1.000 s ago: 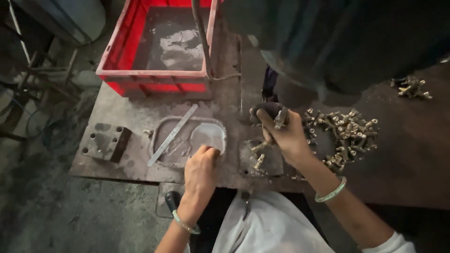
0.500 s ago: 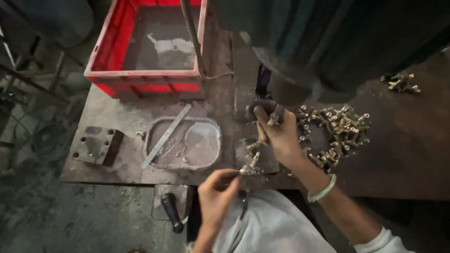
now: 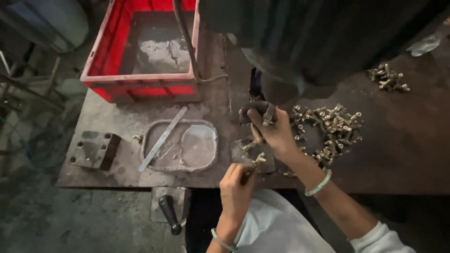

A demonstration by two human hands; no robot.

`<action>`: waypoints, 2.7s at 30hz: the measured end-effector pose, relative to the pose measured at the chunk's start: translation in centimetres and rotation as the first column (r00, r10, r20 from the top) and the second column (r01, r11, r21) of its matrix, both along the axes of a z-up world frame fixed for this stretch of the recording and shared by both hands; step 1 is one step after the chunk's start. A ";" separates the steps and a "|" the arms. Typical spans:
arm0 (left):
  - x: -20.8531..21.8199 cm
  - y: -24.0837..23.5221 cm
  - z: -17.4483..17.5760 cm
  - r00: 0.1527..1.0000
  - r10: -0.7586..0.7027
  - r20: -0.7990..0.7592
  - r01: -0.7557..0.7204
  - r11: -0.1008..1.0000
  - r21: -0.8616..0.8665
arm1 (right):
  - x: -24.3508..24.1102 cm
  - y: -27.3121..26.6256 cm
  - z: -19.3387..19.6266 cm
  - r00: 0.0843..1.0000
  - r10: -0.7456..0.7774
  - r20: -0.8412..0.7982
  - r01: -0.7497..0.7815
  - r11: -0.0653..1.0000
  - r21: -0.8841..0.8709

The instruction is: The person drills brass fittings one at a time on a bench drill press, holding each fitting in a jig under the spinning bit, then dips the drilled fitting into a red crate of water and places it on the table with the finished parts. They repeat this cycle continuously across the workbench.

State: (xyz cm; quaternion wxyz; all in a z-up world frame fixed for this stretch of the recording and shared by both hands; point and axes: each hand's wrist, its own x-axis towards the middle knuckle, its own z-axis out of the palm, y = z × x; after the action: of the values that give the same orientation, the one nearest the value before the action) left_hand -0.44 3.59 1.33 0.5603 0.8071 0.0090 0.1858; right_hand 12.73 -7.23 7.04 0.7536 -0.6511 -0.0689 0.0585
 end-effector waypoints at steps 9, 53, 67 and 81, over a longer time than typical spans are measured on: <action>1.3 2.1 3.1 1.000 0.013 -0.024 -0.008 0.981 0.193 | -0.2 0.1 0.6 0.997 0.080 0.013 -0.081 0.989 0.126; 0.8 2.8 0.4 0.936 -0.168 -0.308 -0.103 0.707 -0.700 | 0.2 -0.2 0.1 0.997 0.078 -0.021 -0.078 0.997 0.012; -0.6 2.6 0.8 0.924 -0.153 -0.350 -0.142 0.713 -0.687 | 1.0 -1.7 0.4 0.954 0.274 -0.123 -0.293 0.940 -0.174; -0.3 2.4 -3.4 0.940 -0.131 -0.315 -0.166 0.631 -0.758 | -0.2 0.6 -0.8 0.999 -0.039 -0.007 0.039 0.999 0.027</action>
State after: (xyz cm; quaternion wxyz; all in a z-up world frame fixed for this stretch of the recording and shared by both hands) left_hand -0.72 5.96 -2.08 0.8399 0.5067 0.1927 0.0267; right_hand 12.56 -6.68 6.23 0.7637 -0.6417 -0.0543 0.0449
